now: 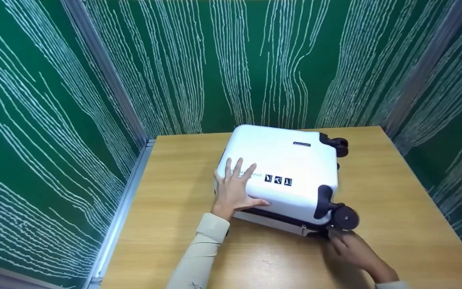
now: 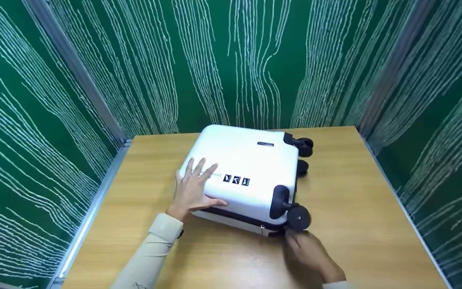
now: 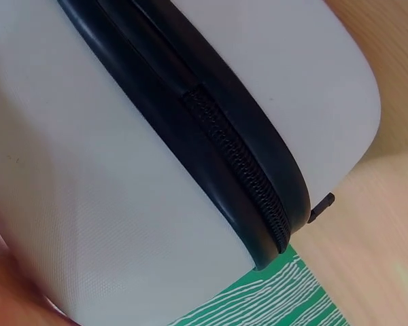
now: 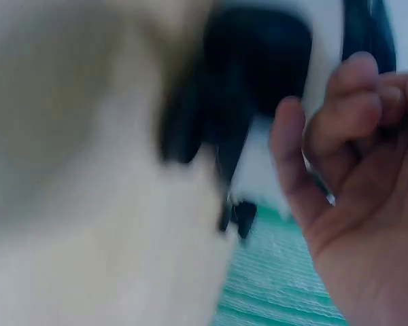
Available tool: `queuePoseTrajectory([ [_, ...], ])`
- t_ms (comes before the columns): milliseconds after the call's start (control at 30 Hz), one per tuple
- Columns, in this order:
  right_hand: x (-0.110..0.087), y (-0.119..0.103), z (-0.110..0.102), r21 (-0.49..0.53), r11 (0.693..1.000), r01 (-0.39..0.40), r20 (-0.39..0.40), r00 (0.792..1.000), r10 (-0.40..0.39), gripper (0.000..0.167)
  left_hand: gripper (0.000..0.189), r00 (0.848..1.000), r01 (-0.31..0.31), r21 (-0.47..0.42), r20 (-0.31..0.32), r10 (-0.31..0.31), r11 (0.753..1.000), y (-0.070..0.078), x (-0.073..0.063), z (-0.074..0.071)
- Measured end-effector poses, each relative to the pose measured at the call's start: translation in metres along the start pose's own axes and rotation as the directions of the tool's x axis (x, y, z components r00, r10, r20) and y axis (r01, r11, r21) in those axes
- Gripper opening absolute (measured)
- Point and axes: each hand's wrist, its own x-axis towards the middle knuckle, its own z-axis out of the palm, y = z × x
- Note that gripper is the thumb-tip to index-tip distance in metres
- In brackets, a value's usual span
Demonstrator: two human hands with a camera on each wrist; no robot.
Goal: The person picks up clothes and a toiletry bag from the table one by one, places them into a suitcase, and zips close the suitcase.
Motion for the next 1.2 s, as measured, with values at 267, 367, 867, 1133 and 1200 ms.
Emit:
queuePoseTrajectory([
  [267,0.004,-0.005,-0.004,-0.099,0.978,-0.182,0.039,0.982,0.186,0.036,0.123,1.0,0.023,-0.013,0.001,-0.023,1.0,0.011,-0.002,-0.001],
  [367,0.006,-0.001,-0.007,-0.111,0.975,-0.192,0.012,0.981,0.195,0.029,0.122,0.999,0.043,-0.023,-0.015,-0.044,0.999,0.019,-0.002,-0.001],
  [867,0.035,0.021,-0.013,0.056,0.952,-0.301,-0.113,0.945,0.306,0.027,0.125,0.979,0.206,0.063,-0.018,-0.205,0.977,0.058,-0.01,0.005],
  [1133,0.033,0.026,-0.014,-0.017,0.953,-0.302,-0.081,0.951,0.3,0.027,0.125,0.975,0.224,0.09,-0.012,-0.224,0.97,0.06,-0.01,0.007],
  [1200,0.032,0.024,-0.012,-0.048,0.963,-0.264,-0.101,0.961,0.258,0.027,0.125,0.974,0.228,0.091,-0.013,-0.227,0.969,0.06,-0.01,0.008],
])
